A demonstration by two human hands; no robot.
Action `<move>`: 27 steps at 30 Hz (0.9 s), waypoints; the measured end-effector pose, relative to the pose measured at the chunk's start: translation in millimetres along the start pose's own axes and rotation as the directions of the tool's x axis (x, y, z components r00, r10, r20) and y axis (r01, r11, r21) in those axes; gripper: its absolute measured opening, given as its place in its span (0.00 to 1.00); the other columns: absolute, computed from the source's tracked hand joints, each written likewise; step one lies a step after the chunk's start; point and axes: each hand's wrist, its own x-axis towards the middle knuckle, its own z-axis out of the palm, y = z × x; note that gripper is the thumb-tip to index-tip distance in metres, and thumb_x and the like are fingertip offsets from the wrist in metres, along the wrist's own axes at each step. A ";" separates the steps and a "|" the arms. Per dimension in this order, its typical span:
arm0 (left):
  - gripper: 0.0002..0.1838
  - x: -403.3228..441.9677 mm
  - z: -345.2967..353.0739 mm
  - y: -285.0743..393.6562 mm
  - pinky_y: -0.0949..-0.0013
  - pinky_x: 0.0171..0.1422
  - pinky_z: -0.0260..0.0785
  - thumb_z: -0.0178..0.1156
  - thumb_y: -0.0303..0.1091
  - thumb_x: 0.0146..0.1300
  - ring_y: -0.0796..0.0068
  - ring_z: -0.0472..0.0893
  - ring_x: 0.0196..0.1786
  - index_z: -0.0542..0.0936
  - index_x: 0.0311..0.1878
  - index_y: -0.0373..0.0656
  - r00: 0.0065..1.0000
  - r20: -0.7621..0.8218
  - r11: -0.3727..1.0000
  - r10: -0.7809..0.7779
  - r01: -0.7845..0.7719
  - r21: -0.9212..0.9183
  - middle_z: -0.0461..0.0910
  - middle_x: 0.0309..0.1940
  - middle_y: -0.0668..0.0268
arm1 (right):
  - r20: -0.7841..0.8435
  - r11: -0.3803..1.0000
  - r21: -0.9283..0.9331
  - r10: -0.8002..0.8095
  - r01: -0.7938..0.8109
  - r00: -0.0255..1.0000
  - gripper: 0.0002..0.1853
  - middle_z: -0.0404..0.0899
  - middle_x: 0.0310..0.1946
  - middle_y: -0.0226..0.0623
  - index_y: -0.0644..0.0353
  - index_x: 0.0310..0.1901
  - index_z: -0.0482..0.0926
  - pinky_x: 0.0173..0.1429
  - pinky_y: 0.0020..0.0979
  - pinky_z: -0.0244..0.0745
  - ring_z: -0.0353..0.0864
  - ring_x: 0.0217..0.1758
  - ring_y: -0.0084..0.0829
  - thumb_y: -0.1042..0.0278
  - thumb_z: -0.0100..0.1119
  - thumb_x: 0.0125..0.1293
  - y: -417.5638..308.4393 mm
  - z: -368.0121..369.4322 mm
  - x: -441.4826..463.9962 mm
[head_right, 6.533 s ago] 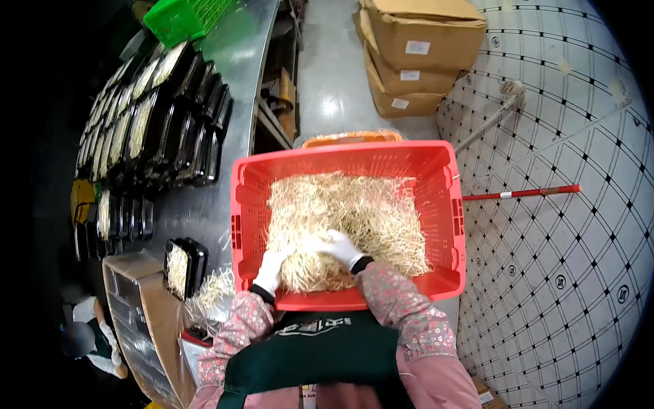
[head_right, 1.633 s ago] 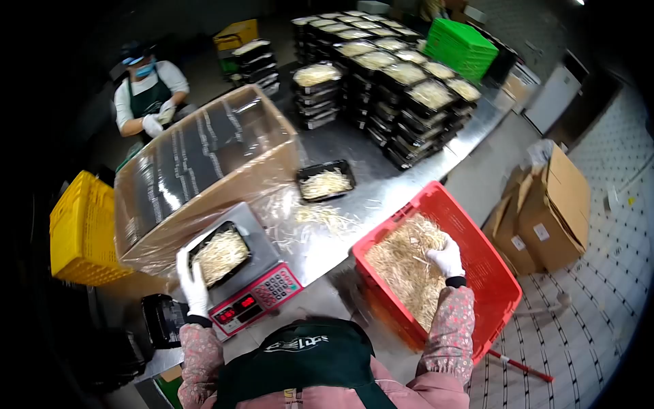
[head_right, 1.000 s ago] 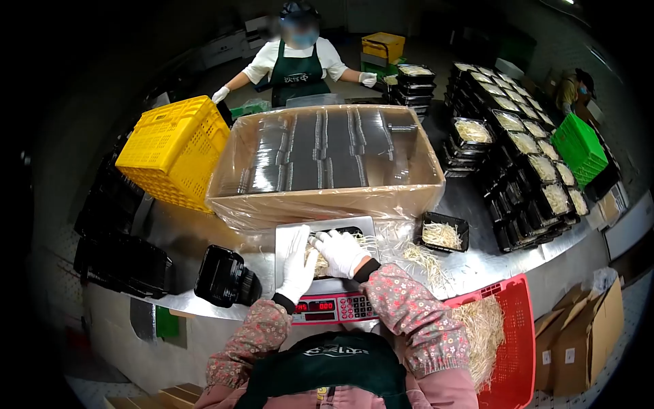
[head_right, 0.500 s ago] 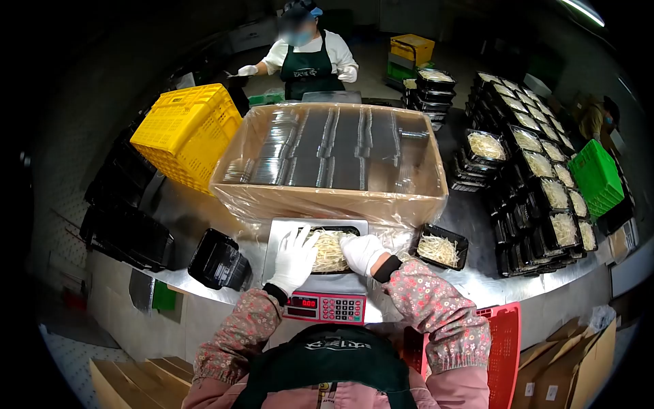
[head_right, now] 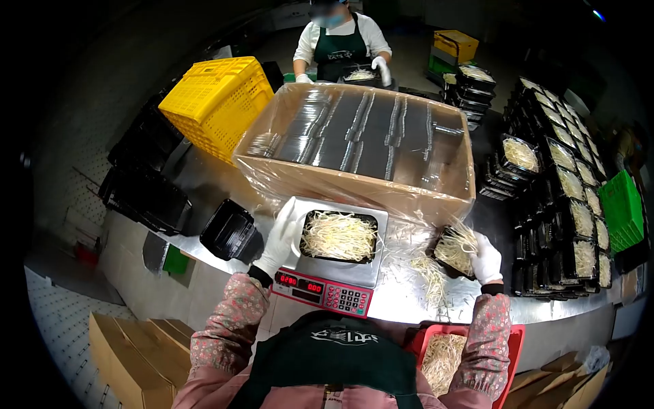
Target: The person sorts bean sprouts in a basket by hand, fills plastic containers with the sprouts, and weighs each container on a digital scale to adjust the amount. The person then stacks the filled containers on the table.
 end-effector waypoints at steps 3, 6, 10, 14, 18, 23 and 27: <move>0.36 -7.2 -18.7 -8.7 0.64 0.80 0.46 0.43 0.54 0.78 0.63 0.58 0.77 0.55 0.77 0.36 0.991 0.011 0.977 -0.130 0.130 -0.171 0.58 0.75 0.54 | 0.279 0.980 -0.178 0.140 -0.092 0.950 0.38 0.76 0.56 0.50 0.54 0.69 0.66 0.60 0.42 0.74 0.77 0.58 0.51 0.60 0.70 0.57 68.3 49.1 -21.3; 0.35 -14.3 -31.3 -21.4 0.64 0.80 0.47 0.42 0.53 0.78 0.63 0.59 0.77 0.54 0.77 0.36 0.985 0.035 0.981 -0.171 0.173 -0.085 0.58 0.76 0.53 | 0.338 0.978 -0.202 0.120 -0.053 0.934 0.55 0.70 0.65 0.53 0.61 0.74 0.56 0.67 0.44 0.70 0.72 0.64 0.55 0.48 0.76 0.48 100.3 67.4 -23.0; 0.30 -20.0 -26.3 -43.9 0.62 0.80 0.47 0.46 0.41 0.77 0.57 0.59 0.77 0.58 0.73 0.30 0.974 0.059 0.938 -0.219 0.227 -0.261 0.59 0.74 0.48 | 0.205 0.973 -0.226 0.007 0.040 0.979 0.47 0.73 0.62 0.54 0.61 0.70 0.63 0.66 0.44 0.71 0.74 0.62 0.51 0.53 0.73 0.50 -11.3 16.2 13.4; 0.28 2.4 12.2 -36.2 0.57 0.82 0.45 0.47 0.28 0.70 0.48 0.55 0.78 0.58 0.71 0.28 0.992 -0.025 0.983 0.123 -0.125 -0.134 0.58 0.73 0.44 | 0.029 0.919 0.183 -0.360 0.349 0.932 0.44 0.72 0.64 0.53 0.65 0.69 0.65 0.73 0.41 0.63 0.70 0.69 0.47 0.57 0.72 0.53 -177.9 27.7 44.9; 0.35 11.8 47.5 0.3 0.54 0.77 0.53 0.52 0.37 0.71 0.49 0.64 0.73 0.53 0.76 0.34 0.996 0.092 0.996 -0.022 0.015 0.082 0.65 0.69 0.45 | 0.270 0.856 0.063 -0.509 0.512 0.817 0.55 0.53 0.75 0.53 0.52 0.75 0.56 0.70 0.67 0.55 0.54 0.76 0.61 0.38 0.71 0.49 -272.0 111.8 42.4; 0.30 9.8 54.9 8.9 0.47 0.73 0.56 0.56 0.46 0.67 0.49 0.66 0.70 0.71 0.69 0.44 0.965 0.214 0.789 0.150 -0.247 0.563 0.71 0.67 0.53 | 0.523 0.821 -0.277 -0.307 0.500 0.795 0.48 0.63 0.66 0.61 0.54 0.66 0.70 0.60 0.59 0.69 0.64 0.67 0.68 0.35 0.72 0.45 -242.1 94.8 59.2; 0.28 11.4 59.7 9.8 0.49 0.72 0.57 0.56 0.46 0.67 0.49 0.67 0.69 0.72 0.68 0.47 0.962 0.221 0.761 0.162 -0.264 0.593 0.70 0.67 0.54 | 0.503 0.799 -0.221 -0.397 0.559 0.768 0.23 0.83 0.27 0.45 0.60 0.44 0.81 0.34 0.45 0.77 0.85 0.32 0.45 0.48 0.64 0.58 -196.8 108.7 48.6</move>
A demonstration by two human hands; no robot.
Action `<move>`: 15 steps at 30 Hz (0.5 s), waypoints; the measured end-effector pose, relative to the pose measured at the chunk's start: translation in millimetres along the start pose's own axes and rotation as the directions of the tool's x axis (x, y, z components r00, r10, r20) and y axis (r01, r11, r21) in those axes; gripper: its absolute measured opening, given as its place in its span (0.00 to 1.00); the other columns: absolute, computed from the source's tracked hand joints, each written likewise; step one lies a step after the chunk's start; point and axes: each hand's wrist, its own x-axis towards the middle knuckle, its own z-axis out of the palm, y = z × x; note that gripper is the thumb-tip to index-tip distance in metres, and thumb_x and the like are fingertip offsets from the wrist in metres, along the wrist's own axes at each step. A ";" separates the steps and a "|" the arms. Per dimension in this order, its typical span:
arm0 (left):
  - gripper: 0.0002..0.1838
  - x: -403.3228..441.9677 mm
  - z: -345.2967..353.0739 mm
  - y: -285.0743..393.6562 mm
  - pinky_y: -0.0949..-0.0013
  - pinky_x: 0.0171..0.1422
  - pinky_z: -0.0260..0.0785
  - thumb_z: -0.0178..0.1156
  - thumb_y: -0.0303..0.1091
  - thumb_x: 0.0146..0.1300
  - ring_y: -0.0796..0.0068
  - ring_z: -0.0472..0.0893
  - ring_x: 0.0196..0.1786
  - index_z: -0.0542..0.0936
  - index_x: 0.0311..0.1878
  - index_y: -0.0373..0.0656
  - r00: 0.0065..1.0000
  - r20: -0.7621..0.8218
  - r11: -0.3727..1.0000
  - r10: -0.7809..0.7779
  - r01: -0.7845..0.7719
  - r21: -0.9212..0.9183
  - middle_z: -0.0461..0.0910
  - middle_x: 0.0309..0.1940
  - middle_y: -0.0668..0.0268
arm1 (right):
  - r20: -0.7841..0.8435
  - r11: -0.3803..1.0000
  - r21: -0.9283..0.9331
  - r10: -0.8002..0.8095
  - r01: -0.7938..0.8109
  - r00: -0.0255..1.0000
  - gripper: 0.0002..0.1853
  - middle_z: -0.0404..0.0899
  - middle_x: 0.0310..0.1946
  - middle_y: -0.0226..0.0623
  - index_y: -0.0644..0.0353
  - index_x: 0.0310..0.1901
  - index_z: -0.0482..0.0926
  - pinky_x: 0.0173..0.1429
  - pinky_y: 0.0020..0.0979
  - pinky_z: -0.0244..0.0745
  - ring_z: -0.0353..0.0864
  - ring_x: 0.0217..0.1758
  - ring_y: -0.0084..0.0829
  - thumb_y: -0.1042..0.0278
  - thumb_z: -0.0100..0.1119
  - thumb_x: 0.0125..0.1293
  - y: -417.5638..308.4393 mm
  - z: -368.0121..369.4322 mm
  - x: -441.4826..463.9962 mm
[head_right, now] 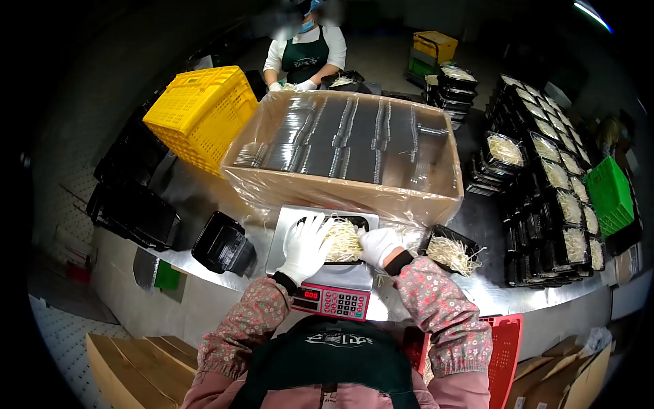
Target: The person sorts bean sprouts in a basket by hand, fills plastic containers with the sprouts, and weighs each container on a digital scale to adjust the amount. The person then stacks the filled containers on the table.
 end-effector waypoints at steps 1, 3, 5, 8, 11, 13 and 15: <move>0.26 0.7 0.7 1.2 0.50 0.70 0.58 0.57 0.44 0.66 0.52 0.69 0.66 0.74 0.66 0.47 0.999 -0.034 0.999 0.007 -0.006 0.043 0.72 0.65 0.56 | -0.052 0.999 -0.049 -0.022 0.020 0.998 0.17 0.83 0.24 0.44 0.59 0.40 0.81 0.32 0.46 0.77 0.85 0.29 0.45 0.52 0.62 0.60 -3.4 10.9 3.0; 0.25 0.8 2.4 1.4 0.52 0.69 0.59 0.57 0.43 0.65 0.55 0.71 0.64 0.75 0.65 0.47 0.998 -0.064 0.996 0.027 -0.021 0.086 0.74 0.63 0.58 | -0.137 0.998 -0.037 -0.047 0.042 0.990 0.07 0.83 0.23 0.43 0.57 0.33 0.83 0.31 0.45 0.78 0.85 0.29 0.45 0.70 0.54 0.59 -4.1 3.2 5.4; 0.27 -0.2 3.4 -0.2 0.49 0.72 0.57 0.55 0.45 0.67 0.50 0.66 0.70 0.73 0.68 0.46 1.000 0.002 0.999 -0.010 0.010 0.033 0.70 0.68 0.54 | -0.175 0.997 0.012 -0.068 0.071 0.982 0.07 0.82 0.23 0.45 0.57 0.33 0.83 0.32 0.45 0.78 0.85 0.29 0.46 0.69 0.54 0.60 -0.6 -2.3 2.1; 0.27 -0.7 4.5 -0.4 0.50 0.73 0.57 0.55 0.45 0.67 0.50 0.66 0.70 0.73 0.67 0.45 1.000 0.004 0.999 -0.002 0.002 0.043 0.69 0.68 0.54 | -0.186 0.995 0.089 -0.019 0.037 0.982 0.07 0.83 0.25 0.46 0.57 0.33 0.82 0.33 0.44 0.79 0.85 0.30 0.47 0.68 0.55 0.60 7.5 -14.1 -14.0; 0.28 -2.0 0.7 0.2 0.50 0.73 0.57 0.56 0.45 0.67 0.49 0.66 0.70 0.72 0.68 0.44 1.000 0.002 0.999 0.004 -0.005 0.048 0.69 0.68 0.54 | -0.240 0.991 0.133 0.017 0.015 0.971 0.08 0.84 0.29 0.43 0.55 0.36 0.82 0.36 0.45 0.78 0.84 0.32 0.46 0.62 0.58 0.62 32.1 -27.4 -40.6; 0.30 -2.9 0.2 -0.4 0.51 0.74 0.55 0.57 0.44 0.67 0.47 0.64 0.72 0.70 0.69 0.41 1.000 0.004 1.000 0.003 -0.003 0.018 0.68 0.69 0.53 | -0.318 0.986 0.168 0.067 -0.014 0.946 0.10 0.83 0.28 0.43 0.54 0.38 0.83 0.37 0.45 0.78 0.84 0.32 0.46 0.59 0.61 0.62 58.0 -30.3 -63.0; 0.32 -2.0 -2.2 -5.4 0.51 0.76 0.53 0.57 0.44 0.67 0.46 0.63 0.73 0.67 0.70 0.39 1.000 0.020 0.997 -0.023 0.024 -0.074 0.66 0.70 0.51 | -0.324 0.972 0.196 0.193 -0.134 0.926 0.11 0.82 0.26 0.44 0.54 0.40 0.84 0.37 0.44 0.78 0.84 0.31 0.46 0.58 0.63 0.62 82.9 -33.3 -88.8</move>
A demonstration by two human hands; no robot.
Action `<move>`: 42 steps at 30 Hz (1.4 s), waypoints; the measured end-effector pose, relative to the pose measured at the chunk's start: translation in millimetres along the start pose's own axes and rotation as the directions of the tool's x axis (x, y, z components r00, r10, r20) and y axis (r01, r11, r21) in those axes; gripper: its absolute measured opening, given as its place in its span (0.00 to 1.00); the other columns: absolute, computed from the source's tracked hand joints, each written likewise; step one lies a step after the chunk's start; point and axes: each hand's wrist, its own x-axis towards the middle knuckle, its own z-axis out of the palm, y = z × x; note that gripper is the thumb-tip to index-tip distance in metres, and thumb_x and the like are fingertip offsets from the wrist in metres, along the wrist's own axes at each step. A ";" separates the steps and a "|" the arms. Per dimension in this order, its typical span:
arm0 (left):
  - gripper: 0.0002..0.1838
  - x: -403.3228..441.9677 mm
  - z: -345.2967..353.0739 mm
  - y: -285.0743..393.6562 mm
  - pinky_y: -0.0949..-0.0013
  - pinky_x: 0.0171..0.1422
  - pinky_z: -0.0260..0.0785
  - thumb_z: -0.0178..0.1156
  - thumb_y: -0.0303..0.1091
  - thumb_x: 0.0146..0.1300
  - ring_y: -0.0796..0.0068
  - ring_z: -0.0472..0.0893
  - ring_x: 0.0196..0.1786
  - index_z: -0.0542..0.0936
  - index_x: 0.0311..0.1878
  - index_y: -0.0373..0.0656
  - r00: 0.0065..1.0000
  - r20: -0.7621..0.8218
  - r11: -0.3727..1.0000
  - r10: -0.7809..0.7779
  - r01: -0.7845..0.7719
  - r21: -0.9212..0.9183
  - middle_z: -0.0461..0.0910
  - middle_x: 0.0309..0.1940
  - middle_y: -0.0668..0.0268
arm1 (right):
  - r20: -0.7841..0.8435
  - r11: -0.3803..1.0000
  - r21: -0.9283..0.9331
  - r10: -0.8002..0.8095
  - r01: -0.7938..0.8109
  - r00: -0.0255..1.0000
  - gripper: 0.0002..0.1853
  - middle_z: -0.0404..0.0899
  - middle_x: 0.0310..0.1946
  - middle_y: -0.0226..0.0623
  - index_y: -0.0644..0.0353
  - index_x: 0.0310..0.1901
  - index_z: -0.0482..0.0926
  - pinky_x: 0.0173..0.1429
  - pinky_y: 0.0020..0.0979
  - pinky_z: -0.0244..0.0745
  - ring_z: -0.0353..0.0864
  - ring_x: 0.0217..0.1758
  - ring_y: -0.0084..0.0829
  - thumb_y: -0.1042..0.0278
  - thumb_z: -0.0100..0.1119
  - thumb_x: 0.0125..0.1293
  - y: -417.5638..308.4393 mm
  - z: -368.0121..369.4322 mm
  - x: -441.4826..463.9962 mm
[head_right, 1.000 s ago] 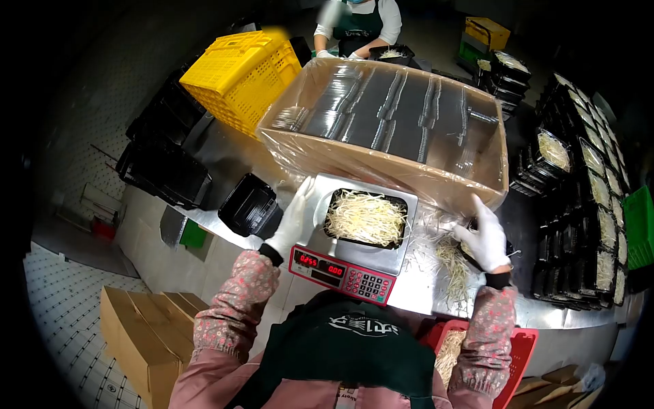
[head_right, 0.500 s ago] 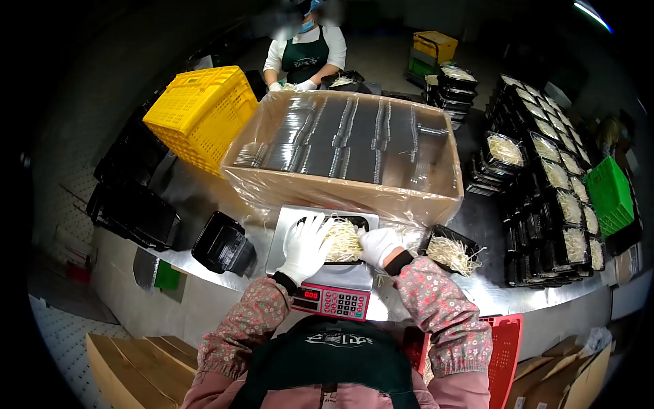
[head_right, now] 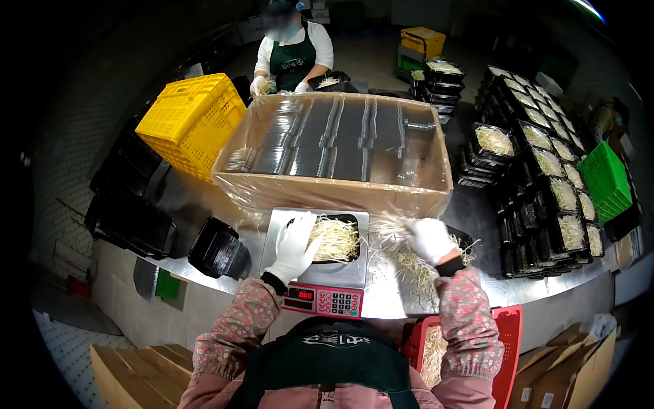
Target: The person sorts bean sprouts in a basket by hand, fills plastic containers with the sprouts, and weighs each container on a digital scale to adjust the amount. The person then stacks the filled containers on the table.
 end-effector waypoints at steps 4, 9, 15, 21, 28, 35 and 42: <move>0.39 -0.4 -35.1 -7.5 0.53 0.80 0.48 0.59 0.45 0.66 0.46 0.56 0.77 0.60 0.74 0.33 0.997 -0.042 0.962 -0.066 0.052 -0.268 0.60 0.73 0.46 | -0.224 0.979 0.044 0.205 -0.200 0.953 0.08 0.83 0.29 0.45 0.53 0.40 0.85 0.37 0.42 0.78 0.84 0.32 0.47 0.63 0.65 0.61 58.5 -8.4 -47.1; 0.56 -10.6 -76.0 -32.7 0.56 0.81 0.45 0.73 0.48 0.51 0.46 0.51 0.79 0.53 0.75 0.29 0.982 0.081 0.946 -0.173 0.188 -0.264 0.54 0.74 0.40 | 0.202 0.858 -0.219 0.506 -0.465 0.839 0.23 0.84 0.41 0.49 0.57 0.50 0.81 0.47 0.42 0.79 0.84 0.43 0.47 0.58 0.71 0.53 129.3 29.8 -104.2; 0.58 6.4 -62.9 -19.9 0.54 0.80 0.48 0.77 0.50 0.47 0.42 0.54 0.77 0.56 0.73 0.28 0.993 0.111 0.997 0.034 -0.027 -0.073 0.58 0.72 0.39 | 0.150 0.944 -0.027 0.328 -0.328 0.933 0.41 0.81 0.51 0.49 0.63 0.66 0.69 0.56 0.41 0.78 0.82 0.54 0.47 0.53 0.74 0.52 36.0 -5.7 -32.0; 0.48 19.5 -15.6 31.2 0.49 0.70 0.60 0.74 0.51 0.46 0.43 0.71 0.62 0.68 0.65 0.31 0.969 0.082 0.961 0.233 -0.216 -0.170 0.73 0.59 0.45 | 0.196 0.978 0.189 -0.122 0.084 0.973 0.41 0.77 0.55 0.56 0.66 0.65 0.70 0.65 0.42 0.72 0.77 0.60 0.51 0.57 0.75 0.49 -79.3 49.5 50.3; 0.35 30.3 6.2 7.4 0.53 0.56 0.68 0.65 0.52 0.58 0.54 0.75 0.53 0.72 0.62 0.37 0.962 0.149 0.974 0.228 -0.227 -0.019 0.77 0.50 0.56 | 0.115 0.995 0.050 -0.094 0.088 0.989 0.10 0.82 0.26 0.49 0.58 0.29 0.83 0.40 0.46 0.79 0.84 0.32 0.50 0.61 0.60 0.59 -74.7 78.1 50.2; 0.44 26.2 8.3 4.7 0.52 0.65 0.65 0.69 0.53 0.55 0.52 0.73 0.60 0.67 0.68 0.33 0.972 0.139 0.977 0.187 -0.169 -0.132 0.75 0.57 0.50 | 0.079 0.947 0.315 0.047 -0.069 0.996 0.11 0.83 0.27 0.46 0.57 0.35 0.86 0.40 0.40 0.79 0.85 0.32 0.45 0.59 0.64 0.61 -55.4 -21.7 49.5; 0.54 8.6 -44.3 0.5 0.55 0.67 0.65 0.79 0.50 0.40 0.50 0.73 0.62 0.66 0.68 0.30 0.997 -0.065 0.954 0.032 -0.050 -0.295 0.76 0.55 0.48 | -0.066 0.720 0.690 -0.039 0.074 0.997 0.12 0.85 0.34 0.43 0.60 0.40 0.87 0.46 0.34 0.79 0.86 0.38 0.40 0.60 0.67 0.62 -111.2 5.4 81.1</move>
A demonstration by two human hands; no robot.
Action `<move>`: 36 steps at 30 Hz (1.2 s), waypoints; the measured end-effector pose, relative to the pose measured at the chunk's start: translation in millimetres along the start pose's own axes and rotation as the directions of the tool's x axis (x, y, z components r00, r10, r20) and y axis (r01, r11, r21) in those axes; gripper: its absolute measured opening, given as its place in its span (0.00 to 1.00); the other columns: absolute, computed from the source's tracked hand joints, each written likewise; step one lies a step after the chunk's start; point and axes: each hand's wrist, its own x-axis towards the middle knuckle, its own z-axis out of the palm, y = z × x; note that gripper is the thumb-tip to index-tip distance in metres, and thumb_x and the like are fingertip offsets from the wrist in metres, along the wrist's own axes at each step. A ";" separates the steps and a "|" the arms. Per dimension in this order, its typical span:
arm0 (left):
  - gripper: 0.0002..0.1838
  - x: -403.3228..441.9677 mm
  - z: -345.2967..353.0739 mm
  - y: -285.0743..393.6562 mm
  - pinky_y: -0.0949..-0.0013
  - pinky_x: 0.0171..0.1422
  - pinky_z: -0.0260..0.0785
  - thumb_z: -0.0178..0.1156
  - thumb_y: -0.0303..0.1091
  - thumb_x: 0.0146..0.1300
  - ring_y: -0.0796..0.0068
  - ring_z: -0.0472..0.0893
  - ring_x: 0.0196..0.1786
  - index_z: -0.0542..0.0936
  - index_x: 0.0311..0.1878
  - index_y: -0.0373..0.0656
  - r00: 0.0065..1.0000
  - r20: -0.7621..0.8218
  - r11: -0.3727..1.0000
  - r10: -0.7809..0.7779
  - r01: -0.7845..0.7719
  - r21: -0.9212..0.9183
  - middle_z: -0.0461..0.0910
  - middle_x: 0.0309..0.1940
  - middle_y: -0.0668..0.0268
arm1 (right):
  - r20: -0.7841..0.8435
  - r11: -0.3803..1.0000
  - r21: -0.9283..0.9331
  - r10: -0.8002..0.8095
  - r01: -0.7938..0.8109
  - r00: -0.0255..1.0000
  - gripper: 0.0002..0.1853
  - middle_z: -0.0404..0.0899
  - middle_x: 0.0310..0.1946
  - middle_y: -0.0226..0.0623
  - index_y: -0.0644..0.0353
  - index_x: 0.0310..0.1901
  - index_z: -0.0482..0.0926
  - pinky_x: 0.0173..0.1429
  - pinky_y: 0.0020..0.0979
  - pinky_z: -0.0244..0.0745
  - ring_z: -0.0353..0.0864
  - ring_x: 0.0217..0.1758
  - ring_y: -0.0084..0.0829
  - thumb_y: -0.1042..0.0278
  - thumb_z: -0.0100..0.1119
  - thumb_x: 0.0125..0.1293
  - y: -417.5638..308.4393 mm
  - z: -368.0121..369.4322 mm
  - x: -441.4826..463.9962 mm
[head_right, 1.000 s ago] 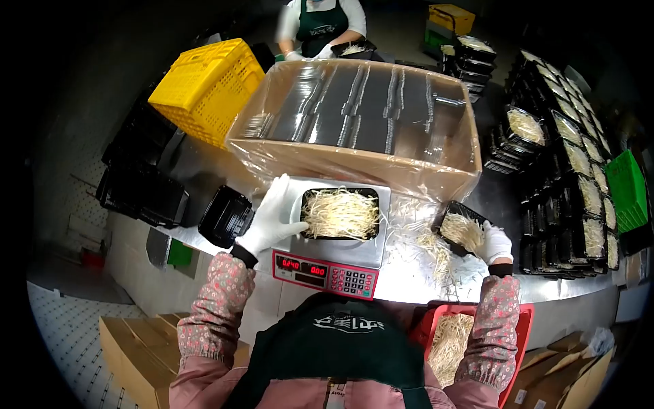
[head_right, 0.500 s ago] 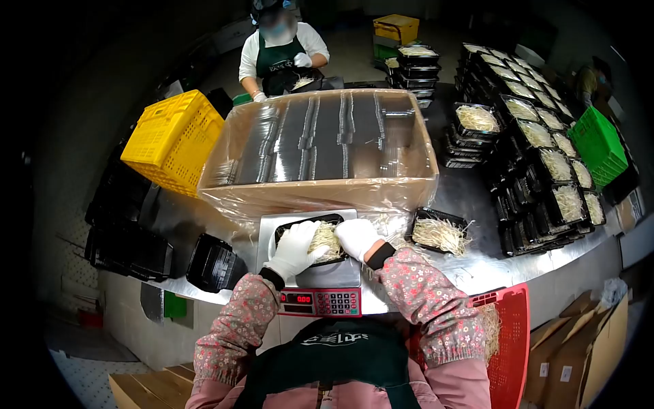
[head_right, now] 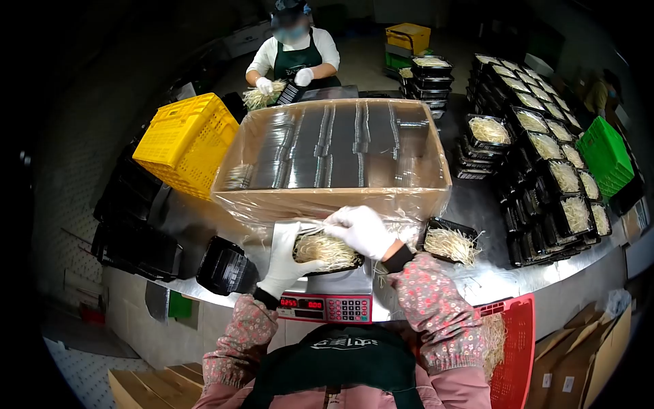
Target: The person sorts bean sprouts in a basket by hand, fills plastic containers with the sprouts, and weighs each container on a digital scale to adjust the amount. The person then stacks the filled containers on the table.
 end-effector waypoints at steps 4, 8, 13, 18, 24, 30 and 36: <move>0.54 -22.1 -35.3 2.6 0.57 0.72 0.61 0.79 0.43 0.43 0.49 0.69 0.67 0.62 0.71 0.31 0.940 0.128 0.938 -0.317 0.331 -0.106 0.70 0.63 0.46 | 0.229 0.915 -0.402 0.067 0.032 0.971 0.16 0.84 0.43 0.43 0.57 0.49 0.85 0.56 0.40 0.75 0.83 0.48 0.43 0.62 0.64 0.60 33.6 36.7 -2.5; 0.58 -53.4 -38.2 -23.2 0.59 0.77 0.54 0.79 0.43 0.44 0.52 0.62 0.74 0.55 0.75 0.33 0.919 0.097 0.907 -0.382 0.393 -0.152 0.63 0.69 0.45 | 0.180 0.965 -0.246 -0.049 0.093 0.982 0.22 0.82 0.50 0.47 0.61 0.55 0.81 0.63 0.38 0.73 0.80 0.55 0.45 0.70 0.62 0.57 42.8 9.7 -15.5; 0.41 -30.0 -8.6 -16.6 0.53 0.77 0.53 0.68 0.43 0.58 0.46 0.62 0.72 0.64 0.70 0.32 0.999 0.045 1.000 -0.007 0.008 -0.028 0.65 0.68 0.44 | 0.178 0.946 -0.300 0.182 -0.123 0.967 0.26 0.81 0.53 0.50 0.63 0.59 0.77 0.63 0.38 0.73 0.79 0.58 0.47 0.68 0.65 0.58 30.2 -25.6 -36.7; 0.28 7.2 44.8 -3.7 0.51 0.71 0.60 0.60 0.39 0.65 0.51 0.71 0.65 0.72 0.65 0.37 0.982 0.090 0.981 0.169 -0.176 0.077 0.75 0.61 0.53 | 0.123 0.883 -0.356 0.368 -0.306 0.922 0.12 0.85 0.37 0.46 0.61 0.41 0.84 0.53 0.40 0.77 0.84 0.44 0.46 0.64 0.63 0.60 51.2 2.8 -56.3; 0.21 -2.3 34.8 -19.6 0.53 0.64 0.66 0.57 0.39 0.66 0.57 0.75 0.59 0.76 0.61 0.44 0.979 0.161 0.967 0.122 -0.154 0.204 0.78 0.57 0.60 | -0.234 0.790 -0.456 0.338 -0.410 0.912 0.09 0.84 0.32 0.42 0.57 0.33 0.85 0.45 0.40 0.78 0.84 0.39 0.45 0.62 0.64 0.59 81.2 -50.1 -83.4; 0.20 -26.3 -7.9 -36.9 0.53 0.65 0.64 0.56 0.36 0.67 0.54 0.74 0.60 0.75 0.61 0.41 0.983 0.167 0.982 0.071 -0.098 0.160 0.77 0.57 0.56 | -0.161 0.767 -0.582 0.215 -0.269 0.963 0.35 0.66 0.69 0.46 0.54 0.68 0.67 0.73 0.59 0.54 0.61 0.74 0.48 0.52 0.62 0.60 98.1 49.4 -85.8; 0.21 -29.7 -12.7 -35.1 0.53 0.66 0.64 0.56 0.34 0.66 0.50 0.74 0.61 0.75 0.61 0.39 0.984 0.175 0.992 0.044 -0.064 0.108 0.77 0.58 0.53 | 0.087 0.629 -0.778 0.119 -0.008 0.989 0.33 0.58 0.76 0.40 0.43 0.74 0.60 0.77 0.62 0.44 0.53 0.79 0.48 0.40 0.46 0.71 124.1 82.4 -71.6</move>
